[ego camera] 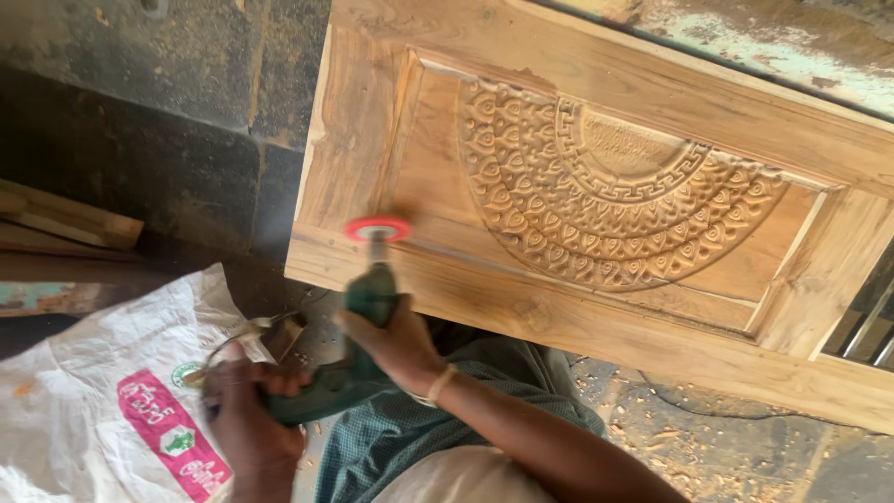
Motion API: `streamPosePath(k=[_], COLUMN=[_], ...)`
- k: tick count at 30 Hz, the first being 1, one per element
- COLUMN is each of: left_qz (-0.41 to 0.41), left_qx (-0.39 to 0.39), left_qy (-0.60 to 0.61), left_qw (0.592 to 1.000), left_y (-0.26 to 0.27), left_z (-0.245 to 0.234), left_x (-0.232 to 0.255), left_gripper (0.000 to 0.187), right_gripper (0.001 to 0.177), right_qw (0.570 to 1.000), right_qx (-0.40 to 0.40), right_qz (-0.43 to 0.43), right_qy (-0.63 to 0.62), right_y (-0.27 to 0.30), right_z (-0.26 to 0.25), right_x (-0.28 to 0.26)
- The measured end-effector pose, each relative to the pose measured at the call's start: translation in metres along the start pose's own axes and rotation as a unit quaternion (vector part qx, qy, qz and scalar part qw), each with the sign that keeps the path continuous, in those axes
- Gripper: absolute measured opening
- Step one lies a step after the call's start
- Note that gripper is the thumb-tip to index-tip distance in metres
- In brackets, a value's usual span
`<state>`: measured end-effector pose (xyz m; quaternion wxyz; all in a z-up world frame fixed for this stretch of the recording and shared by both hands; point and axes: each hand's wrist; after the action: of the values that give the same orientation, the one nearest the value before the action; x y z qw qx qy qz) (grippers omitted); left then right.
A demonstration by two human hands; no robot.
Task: The person sands the carved surface of a wooden door using a hand-held power sander with a red sanding disc.
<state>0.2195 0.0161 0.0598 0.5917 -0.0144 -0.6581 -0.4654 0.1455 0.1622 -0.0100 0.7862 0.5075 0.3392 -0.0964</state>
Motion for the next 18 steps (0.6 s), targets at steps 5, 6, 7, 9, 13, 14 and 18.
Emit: streamPosePath(k=[5, 6, 7, 9, 13, 14, 18], left_qz=[-0.008, -0.023, -0.037, -0.075, -0.152, -0.166, -0.206], left_qx=[0.026, 0.019, 0.012, -0.002, -0.043, -0.056, -0.111], left_qy=[-0.016, -0.005, 0.006, 0.021, 0.057, 0.071, 0.053], left_qw=[0.999, 1.0, 0.999, 0.997, 0.986, 0.982, 0.971], left_y=[0.013, 0.019, 0.025, 0.034, 0.049, 0.052, 0.06], left_z=[0.0, 0.004, 0.009, 0.02, 0.056, 0.065, 0.091], left_x=[0.003, -0.006, -0.017, -0.038, -0.077, -0.083, -0.106], left_gripper=[0.032, 0.034, 0.035, 0.035, 0.027, 0.025, 0.028], right_gripper=[0.067, 0.067, 0.066, 0.066, 0.052, 0.048, 0.037], right_qw=[0.997, 0.995, 0.998, 0.994, 0.99, 0.99, 0.959], right_qx=[-0.012, -0.016, 0.022, 0.102, 0.133, 0.127, 0.189], right_qz=[0.025, 0.037, 0.04, 0.044, 0.045, 0.026, 0.051], right_qy=[-0.077, -0.091, -0.054, 0.02, -0.028, -0.061, -0.205], right_y=[0.017, 0.028, 0.037, 0.057, 0.101, 0.109, 0.124], right_z=[0.001, -0.01, -0.02, -0.041, -0.09, -0.101, -0.132], right_x=[0.001, 0.008, 0.014, 0.029, 0.053, 0.057, 0.073])
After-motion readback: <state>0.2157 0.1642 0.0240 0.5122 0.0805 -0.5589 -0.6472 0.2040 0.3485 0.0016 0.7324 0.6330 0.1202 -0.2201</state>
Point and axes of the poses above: each hand's wrist, its own y-axis away from the middle knuckle, its own z-axis out of the palm, x = y × z, and after that the axes turned 10 degrees about -x, right-handed
